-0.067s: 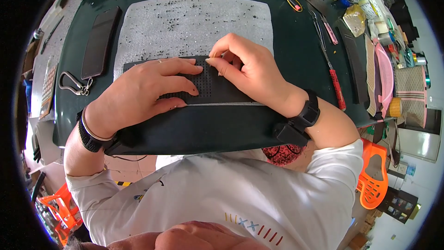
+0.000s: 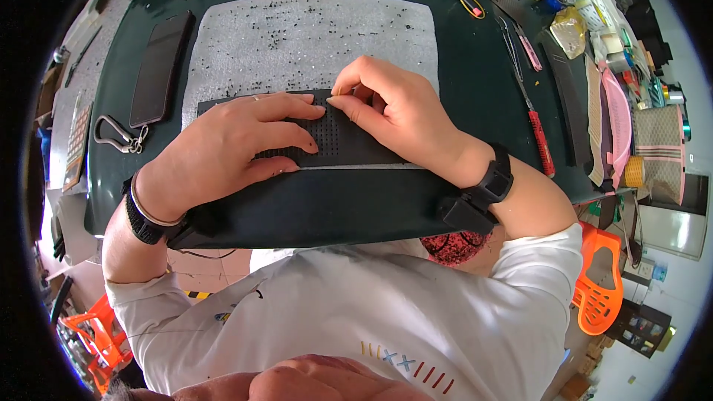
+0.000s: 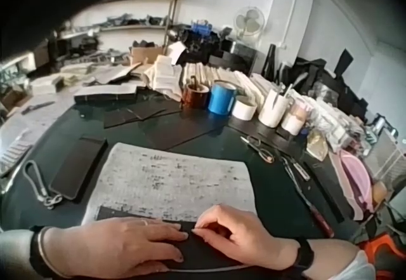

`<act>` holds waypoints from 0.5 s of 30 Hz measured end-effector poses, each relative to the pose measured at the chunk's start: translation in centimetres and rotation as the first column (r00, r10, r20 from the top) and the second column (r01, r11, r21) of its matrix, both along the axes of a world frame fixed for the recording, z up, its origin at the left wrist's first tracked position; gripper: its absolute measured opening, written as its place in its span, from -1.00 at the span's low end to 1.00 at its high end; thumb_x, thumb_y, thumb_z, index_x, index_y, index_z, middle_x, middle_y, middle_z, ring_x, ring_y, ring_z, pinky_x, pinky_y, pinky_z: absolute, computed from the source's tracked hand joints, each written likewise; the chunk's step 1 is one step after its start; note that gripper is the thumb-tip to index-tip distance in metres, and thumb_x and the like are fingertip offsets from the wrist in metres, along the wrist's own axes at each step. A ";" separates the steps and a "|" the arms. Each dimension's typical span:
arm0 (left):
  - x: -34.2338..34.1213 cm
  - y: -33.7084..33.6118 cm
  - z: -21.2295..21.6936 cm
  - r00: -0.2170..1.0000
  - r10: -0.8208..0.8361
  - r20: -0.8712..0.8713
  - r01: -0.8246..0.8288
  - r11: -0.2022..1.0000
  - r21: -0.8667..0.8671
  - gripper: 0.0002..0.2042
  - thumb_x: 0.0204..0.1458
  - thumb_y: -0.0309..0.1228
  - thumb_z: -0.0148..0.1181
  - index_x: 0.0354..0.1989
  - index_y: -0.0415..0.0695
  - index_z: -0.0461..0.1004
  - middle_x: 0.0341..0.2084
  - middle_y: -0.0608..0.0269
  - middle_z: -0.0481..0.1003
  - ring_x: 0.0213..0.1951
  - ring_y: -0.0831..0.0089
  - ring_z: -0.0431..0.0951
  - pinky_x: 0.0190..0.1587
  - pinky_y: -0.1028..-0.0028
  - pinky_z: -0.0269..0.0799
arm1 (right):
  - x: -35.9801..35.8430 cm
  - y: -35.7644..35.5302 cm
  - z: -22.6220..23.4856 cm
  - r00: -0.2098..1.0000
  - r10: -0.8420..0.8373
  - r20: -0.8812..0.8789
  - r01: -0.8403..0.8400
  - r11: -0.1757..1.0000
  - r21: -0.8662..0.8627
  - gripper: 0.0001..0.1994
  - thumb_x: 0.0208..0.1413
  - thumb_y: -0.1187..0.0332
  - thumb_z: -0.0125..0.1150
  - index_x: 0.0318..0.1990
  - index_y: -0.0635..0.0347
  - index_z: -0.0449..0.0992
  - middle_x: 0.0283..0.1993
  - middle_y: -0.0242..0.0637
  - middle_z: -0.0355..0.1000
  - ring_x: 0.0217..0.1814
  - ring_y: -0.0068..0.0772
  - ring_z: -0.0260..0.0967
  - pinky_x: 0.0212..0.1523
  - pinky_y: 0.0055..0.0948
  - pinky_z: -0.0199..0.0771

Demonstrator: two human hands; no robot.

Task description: The person uses a toothpick to place small black pieces into the holes of a perforated black sheet and then flips the sheet over to press it down.

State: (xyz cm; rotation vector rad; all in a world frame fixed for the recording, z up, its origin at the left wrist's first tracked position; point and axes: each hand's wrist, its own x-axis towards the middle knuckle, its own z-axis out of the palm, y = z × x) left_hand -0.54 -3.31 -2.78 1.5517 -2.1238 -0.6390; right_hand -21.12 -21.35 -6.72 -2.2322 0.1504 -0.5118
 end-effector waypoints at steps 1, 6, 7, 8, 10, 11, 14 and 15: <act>0.0 0.0 0.0 1.000 0.001 0.000 -0.001 1.000 -0.003 -0.73 0.07 -0.48 0.36 -0.03 -0.08 0.61 0.22 0.13 0.50 0.20 0.04 0.54 0.20 0.18 0.51 | 0.0 -0.1 0.0 1.000 0.011 -0.006 -0.011 1.000 -0.029 -0.87 0.31 0.54 0.31 -0.09 0.20 0.47 -0.18 -0.37 0.55 -0.34 -0.68 0.49 -0.31 -0.64 0.47; 0.0 0.0 -0.1 1.000 -0.004 0.004 0.004 1.000 -0.008 -0.74 0.07 -0.48 0.36 -0.04 -0.08 0.61 0.22 0.13 0.50 0.19 0.03 0.55 0.19 0.18 0.52 | 0.2 0.3 0.1 0.999 -0.051 0.017 0.050 0.998 0.036 -0.87 0.31 0.52 0.32 -0.09 0.20 0.48 -0.19 -0.37 0.55 -0.35 -0.68 0.50 -0.33 -0.65 0.47; 0.0 0.0 0.0 1.000 -0.001 0.001 0.001 1.000 -0.007 -0.74 0.06 -0.48 0.36 -0.05 -0.08 0.61 0.22 0.13 0.51 0.18 0.03 0.55 0.19 0.18 0.52 | 0.2 0.3 0.1 0.999 -0.052 0.013 0.051 0.998 0.045 -0.87 0.31 0.52 0.32 -0.09 0.20 0.48 -0.19 -0.37 0.55 -0.36 -0.68 0.50 -0.33 -0.65 0.47; -0.1 0.0 0.0 1.000 0.000 -0.003 0.000 1.000 -0.007 -0.74 0.06 -0.48 0.37 -0.05 -0.09 0.61 0.22 0.13 0.51 0.18 0.03 0.55 0.18 0.18 0.52 | 0.2 0.3 0.1 0.998 -0.054 0.008 0.054 0.997 0.053 -0.87 0.31 0.52 0.32 -0.09 0.20 0.48 -0.20 -0.37 0.55 -0.36 -0.68 0.51 -0.34 -0.65 0.47; -0.1 -0.1 0.0 1.000 0.000 -0.007 0.000 1.000 -0.006 -0.74 0.06 -0.48 0.37 -0.05 -0.09 0.62 0.22 0.13 0.51 0.17 0.03 0.55 0.18 0.17 0.52 | 0.3 0.2 0.2 0.998 -0.058 0.002 0.058 0.996 0.062 -0.87 0.31 0.52 0.31 -0.09 0.20 0.48 -0.20 -0.37 0.55 -0.36 -0.68 0.51 -0.34 -0.65 0.47; -0.1 -0.1 0.0 1.000 0.001 -0.003 -0.001 1.000 -0.005 -0.74 0.05 -0.49 0.37 -0.06 -0.09 0.62 0.22 0.13 0.51 0.18 0.03 0.55 0.18 0.17 0.52 | 0.3 0.1 0.2 0.999 -0.053 0.004 0.053 0.998 0.032 -0.88 0.32 0.51 0.31 -0.09 0.20 0.48 -0.21 -0.38 0.55 -0.36 -0.68 0.51 -0.34 -0.65 0.47; -0.1 -0.1 0.1 1.000 0.000 0.006 0.000 1.000 -0.004 -0.74 0.05 -0.49 0.38 -0.06 -0.09 0.62 0.21 0.13 0.51 0.18 0.03 0.55 0.18 0.17 0.53 | 0.4 0.0 0.2 0.999 -0.044 0.008 0.045 0.999 -0.029 -0.88 0.32 0.51 0.31 -0.09 0.20 0.48 -0.23 -0.39 0.55 -0.36 -0.68 0.51 -0.34 -0.65 0.46; -0.1 -0.1 0.0 1.000 0.001 0.003 -0.001 1.000 -0.011 -0.74 0.04 -0.49 0.38 -0.06 -0.09 0.62 0.21 0.13 0.52 0.18 0.03 0.55 0.18 0.17 0.53 | 0.4 0.1 0.2 0.997 -0.067 0.024 0.066 0.997 0.027 -0.88 0.32 0.50 0.31 -0.10 0.20 0.48 -0.24 -0.40 0.54 -0.36 -0.68 0.51 -0.34 -0.65 0.46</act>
